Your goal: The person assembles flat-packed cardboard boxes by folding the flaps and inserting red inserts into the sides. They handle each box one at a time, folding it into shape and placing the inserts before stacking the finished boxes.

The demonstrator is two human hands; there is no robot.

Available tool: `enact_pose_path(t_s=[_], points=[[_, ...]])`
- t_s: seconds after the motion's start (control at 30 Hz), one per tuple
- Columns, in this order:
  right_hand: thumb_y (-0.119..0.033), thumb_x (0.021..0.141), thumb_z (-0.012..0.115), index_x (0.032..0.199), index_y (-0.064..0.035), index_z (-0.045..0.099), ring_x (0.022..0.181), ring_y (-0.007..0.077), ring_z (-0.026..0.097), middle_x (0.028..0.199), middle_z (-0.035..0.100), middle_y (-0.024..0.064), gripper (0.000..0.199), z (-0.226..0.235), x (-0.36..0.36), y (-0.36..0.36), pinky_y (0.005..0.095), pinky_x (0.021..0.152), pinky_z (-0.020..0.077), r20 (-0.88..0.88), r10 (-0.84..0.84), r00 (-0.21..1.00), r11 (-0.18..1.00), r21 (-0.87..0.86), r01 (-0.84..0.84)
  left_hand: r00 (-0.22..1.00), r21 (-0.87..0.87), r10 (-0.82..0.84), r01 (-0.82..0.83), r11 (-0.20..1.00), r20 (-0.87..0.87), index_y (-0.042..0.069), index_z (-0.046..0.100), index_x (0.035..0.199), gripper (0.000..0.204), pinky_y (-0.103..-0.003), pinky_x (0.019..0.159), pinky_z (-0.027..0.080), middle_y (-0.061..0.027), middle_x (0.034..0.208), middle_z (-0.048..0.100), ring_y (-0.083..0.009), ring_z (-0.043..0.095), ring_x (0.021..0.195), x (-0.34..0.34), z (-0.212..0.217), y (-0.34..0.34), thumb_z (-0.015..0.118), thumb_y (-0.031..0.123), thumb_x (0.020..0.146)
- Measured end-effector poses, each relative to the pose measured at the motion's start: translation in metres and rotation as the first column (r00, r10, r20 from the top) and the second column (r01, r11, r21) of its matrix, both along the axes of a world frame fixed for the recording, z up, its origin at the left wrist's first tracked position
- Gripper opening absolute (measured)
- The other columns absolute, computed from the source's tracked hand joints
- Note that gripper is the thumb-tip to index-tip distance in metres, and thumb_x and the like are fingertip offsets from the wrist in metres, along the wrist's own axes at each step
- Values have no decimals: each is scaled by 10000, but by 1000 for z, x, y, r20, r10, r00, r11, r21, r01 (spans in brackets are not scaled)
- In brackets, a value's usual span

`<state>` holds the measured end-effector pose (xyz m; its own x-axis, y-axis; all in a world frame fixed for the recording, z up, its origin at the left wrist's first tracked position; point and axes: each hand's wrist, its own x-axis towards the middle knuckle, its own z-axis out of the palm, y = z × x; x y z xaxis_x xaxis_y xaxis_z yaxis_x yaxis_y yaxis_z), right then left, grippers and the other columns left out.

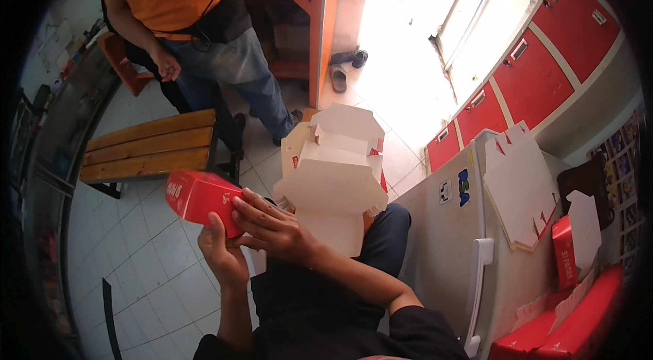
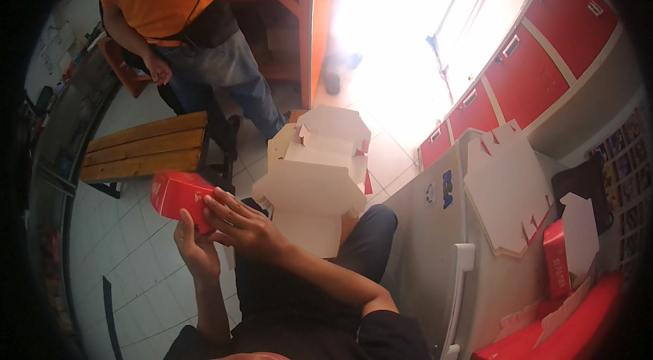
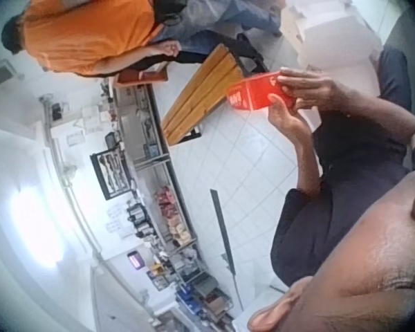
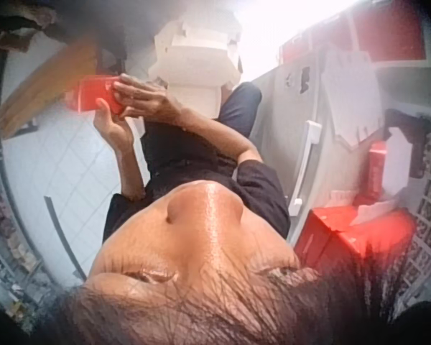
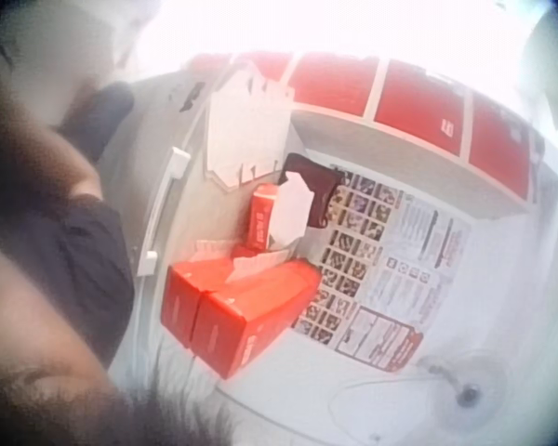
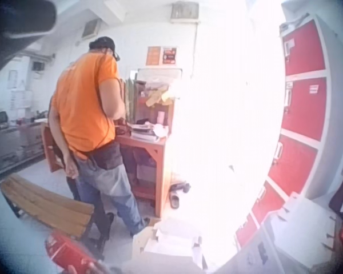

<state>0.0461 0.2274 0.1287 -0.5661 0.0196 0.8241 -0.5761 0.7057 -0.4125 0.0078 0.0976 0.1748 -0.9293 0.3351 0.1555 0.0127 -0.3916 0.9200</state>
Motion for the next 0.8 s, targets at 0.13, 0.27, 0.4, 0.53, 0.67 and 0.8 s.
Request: enact_pose_path(t_s=[0.13, 0.27, 0.4, 0.53, 0.67, 0.8], points=[[-115, 808, 763, 1261, -7, 637, 1353, 371, 456, 1440, 510, 162, 483, 5, 0, 4, 481, 1079, 461, -26, -32, 999, 999, 20, 33, 996, -48, 88, -88, 995, 12, -64, 579, 1150, 501, -291, 849, 533, -156, 1104, 641, -193, 646, 1009, -1, 2, 7, 449, 409, 1052], [-81, 808, 749, 1262, -8, 638, 1371, 372, 433, 1459, 490, 165, 473, 7, -3, 3, 497, 1087, 449, -49, -10, 999, 997, -78, 6, 996, 39, 70, -72, 997, 49, -73, 552, 1199, 529, -316, 901, 512, -152, 1147, 627, -193, 630, 1045, 9, -7, 14, 430, 421, 1055], [-34, 808, 721, 1289, 3, 618, 1369, 377, 436, 1458, 490, 171, 493, 7, -4, -3, 500, 1099, 432, -35, -35, 999, 999, -24, 35, 988, 147, 127, -139, 979, 93, -78, 505, 1262, 562, -334, 926, 504, -164, 1201, 606, -217, 618, 1094, 10, 2, 18, 408, 436, 1057], [-8, 819, 692, 1308, 14, 598, 1362, 383, 444, 1451, 493, 188, 499, 9, 0, 1, 498, 1110, 420, 12, -17, 1000, 998, 62, 17, 982, 169, 121, -144, 975, 142, -89, 467, 1307, 575, -356, 967, 487, -182, 1262, 575, -244, 589, 1165, 13, 8, 15, 393, 427, 1062], [-10, 824, 687, 1303, 38, 589, 1358, 387, 449, 1433, 500, 219, 492, 9, -2, 0, 498, 1110, 419, -42, -10, 999, 999, 39, 12, 986, 131, 142, -152, 980, 85, -97, 455, 1321, 573, -367, 988, 475, -190, 1289, 556, -247, 573, 1187, 20, 7, 15, 385, 413, 1068], [-18, 838, 683, 1275, 53, 602, 1349, 387, 460, 1405, 524, 230, 450, 13, -1, -7, 496, 1108, 419, -79, -25, 997, 1000, -21, 24, 985, 76, 170, -170, 983, 4, -103, 469, 1296, 581, -352, 967, 478, -189, 1278, 562, -241, 579, 1174, 26, -1, 13, 391, 424, 1065]])
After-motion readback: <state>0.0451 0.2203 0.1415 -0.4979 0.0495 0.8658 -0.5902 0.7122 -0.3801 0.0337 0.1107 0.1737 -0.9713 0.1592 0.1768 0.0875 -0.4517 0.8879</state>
